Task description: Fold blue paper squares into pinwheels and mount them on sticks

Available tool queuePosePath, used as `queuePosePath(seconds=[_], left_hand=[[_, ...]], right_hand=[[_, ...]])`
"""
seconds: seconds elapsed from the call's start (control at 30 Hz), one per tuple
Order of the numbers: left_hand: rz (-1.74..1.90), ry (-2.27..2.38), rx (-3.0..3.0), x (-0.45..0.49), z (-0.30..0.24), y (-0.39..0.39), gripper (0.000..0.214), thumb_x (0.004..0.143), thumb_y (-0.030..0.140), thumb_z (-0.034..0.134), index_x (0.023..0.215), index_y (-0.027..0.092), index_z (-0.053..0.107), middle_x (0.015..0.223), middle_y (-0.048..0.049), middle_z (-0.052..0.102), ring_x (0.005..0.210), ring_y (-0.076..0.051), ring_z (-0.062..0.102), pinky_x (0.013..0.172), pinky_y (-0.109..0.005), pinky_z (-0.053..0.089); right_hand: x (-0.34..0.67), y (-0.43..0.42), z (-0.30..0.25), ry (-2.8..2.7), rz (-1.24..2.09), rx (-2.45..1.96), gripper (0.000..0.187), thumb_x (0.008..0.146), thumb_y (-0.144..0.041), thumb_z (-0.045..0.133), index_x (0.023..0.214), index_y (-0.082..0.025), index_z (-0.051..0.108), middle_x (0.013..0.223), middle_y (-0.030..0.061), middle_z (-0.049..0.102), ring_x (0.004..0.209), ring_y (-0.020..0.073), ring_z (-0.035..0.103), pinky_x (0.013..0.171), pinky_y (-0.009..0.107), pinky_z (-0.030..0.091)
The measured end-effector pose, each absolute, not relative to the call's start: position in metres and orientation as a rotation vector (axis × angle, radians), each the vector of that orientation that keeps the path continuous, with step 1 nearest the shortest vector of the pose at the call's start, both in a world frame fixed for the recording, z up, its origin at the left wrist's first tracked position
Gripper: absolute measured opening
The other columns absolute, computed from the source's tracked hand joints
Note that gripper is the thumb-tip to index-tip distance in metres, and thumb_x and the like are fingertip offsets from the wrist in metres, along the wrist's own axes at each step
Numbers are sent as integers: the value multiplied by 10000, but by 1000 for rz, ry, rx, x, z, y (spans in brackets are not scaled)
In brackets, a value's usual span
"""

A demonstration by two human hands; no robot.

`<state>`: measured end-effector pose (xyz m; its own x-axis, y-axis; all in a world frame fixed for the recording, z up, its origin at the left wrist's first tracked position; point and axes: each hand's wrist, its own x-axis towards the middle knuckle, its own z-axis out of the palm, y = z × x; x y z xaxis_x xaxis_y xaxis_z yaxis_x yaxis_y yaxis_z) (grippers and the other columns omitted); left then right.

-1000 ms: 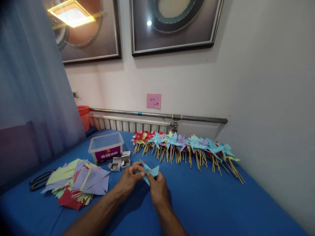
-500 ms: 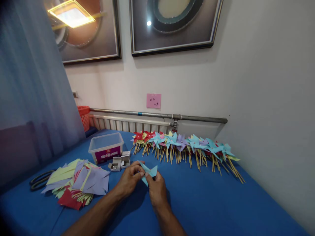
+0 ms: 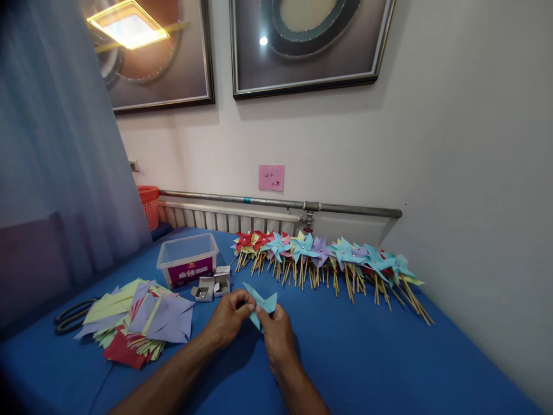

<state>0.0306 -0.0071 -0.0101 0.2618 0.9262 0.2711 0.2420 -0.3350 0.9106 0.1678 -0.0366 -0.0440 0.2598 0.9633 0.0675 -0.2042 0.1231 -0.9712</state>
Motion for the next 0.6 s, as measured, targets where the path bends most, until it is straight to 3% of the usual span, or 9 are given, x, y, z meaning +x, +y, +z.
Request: queuePosePath(seconds=[0.6], left_hand=[[1076,1126,1939,29,-1,-18,100,821,185,541,768,191,626,792,-14,649,780,-172,591,732,-278,430]], right_hand=[[169,-39,-35,-920,1084,-1091,363,634,-446,838,879,-186,773,738,30,762,655,206,654,629,290,494]])
